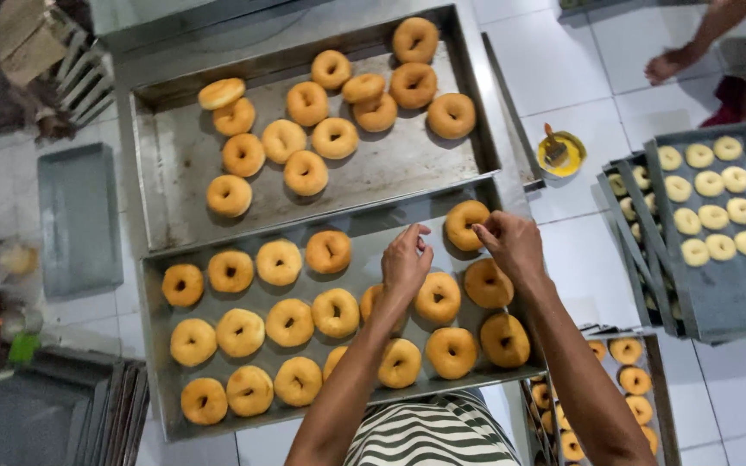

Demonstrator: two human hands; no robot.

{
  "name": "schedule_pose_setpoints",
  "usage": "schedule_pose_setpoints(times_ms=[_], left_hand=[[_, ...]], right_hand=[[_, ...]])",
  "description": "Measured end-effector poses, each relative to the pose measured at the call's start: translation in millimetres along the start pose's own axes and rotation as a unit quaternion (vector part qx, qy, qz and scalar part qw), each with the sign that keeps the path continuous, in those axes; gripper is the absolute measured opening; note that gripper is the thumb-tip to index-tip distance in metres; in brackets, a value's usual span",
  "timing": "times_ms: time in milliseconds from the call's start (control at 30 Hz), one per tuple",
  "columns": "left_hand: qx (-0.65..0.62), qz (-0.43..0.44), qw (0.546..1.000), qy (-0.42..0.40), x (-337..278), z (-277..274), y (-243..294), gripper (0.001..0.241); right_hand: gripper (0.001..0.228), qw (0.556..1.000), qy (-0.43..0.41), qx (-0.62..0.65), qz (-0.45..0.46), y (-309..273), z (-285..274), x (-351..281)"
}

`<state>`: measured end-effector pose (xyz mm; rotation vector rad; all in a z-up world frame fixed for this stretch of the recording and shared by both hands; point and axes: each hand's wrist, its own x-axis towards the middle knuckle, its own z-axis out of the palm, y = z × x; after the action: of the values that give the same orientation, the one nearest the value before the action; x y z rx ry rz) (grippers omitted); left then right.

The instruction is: Organizing fried donuts into metal trays in a grid layout.

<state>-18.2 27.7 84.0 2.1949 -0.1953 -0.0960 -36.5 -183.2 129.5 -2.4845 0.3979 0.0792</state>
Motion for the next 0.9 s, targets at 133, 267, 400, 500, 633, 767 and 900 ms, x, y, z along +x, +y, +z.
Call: schedule_pose_setpoints(times_ms=[133,267,400,500,633,767,900], left_hand=[[-0.050,-0.042,0.998,-0.004,-14,-52,-11,0.024],[-0.060,-0.077,0.995,0.036,-20,-97,-55,0.025],[-0.009,-0.135,0.987,0.091,-12,-147,-89,0.026],[-0.060,-0.075,0.983,0.155,6,-179,-94,0.023],[-0.019,-0.074,0.981,0.176,36,-200,-117,0.023],[-0.014,-0.019,0.980,0.198,51,-212,-125,0.021],[-0.037,-0.014,0.980,0.195,57,-211,-135,0.020]], right_hand=[[0.026,0.996,0.014,0.041,-0.073,-22,17,10],[0.028,0.992,-0.017,0.044,-0.113,-51,32,21],[0.027,0.984,-0.045,0.004,-0.173,-84,50,33],[0.020,0.974,-0.049,0.034,-0.219,-116,67,45],[0.016,0.964,-0.065,0.002,-0.258,-146,104,76],[0.016,0.942,-0.044,-0.042,-0.331,-175,141,99],[0.035,0.922,-0.058,-0.116,-0.364,-202,176,120]])
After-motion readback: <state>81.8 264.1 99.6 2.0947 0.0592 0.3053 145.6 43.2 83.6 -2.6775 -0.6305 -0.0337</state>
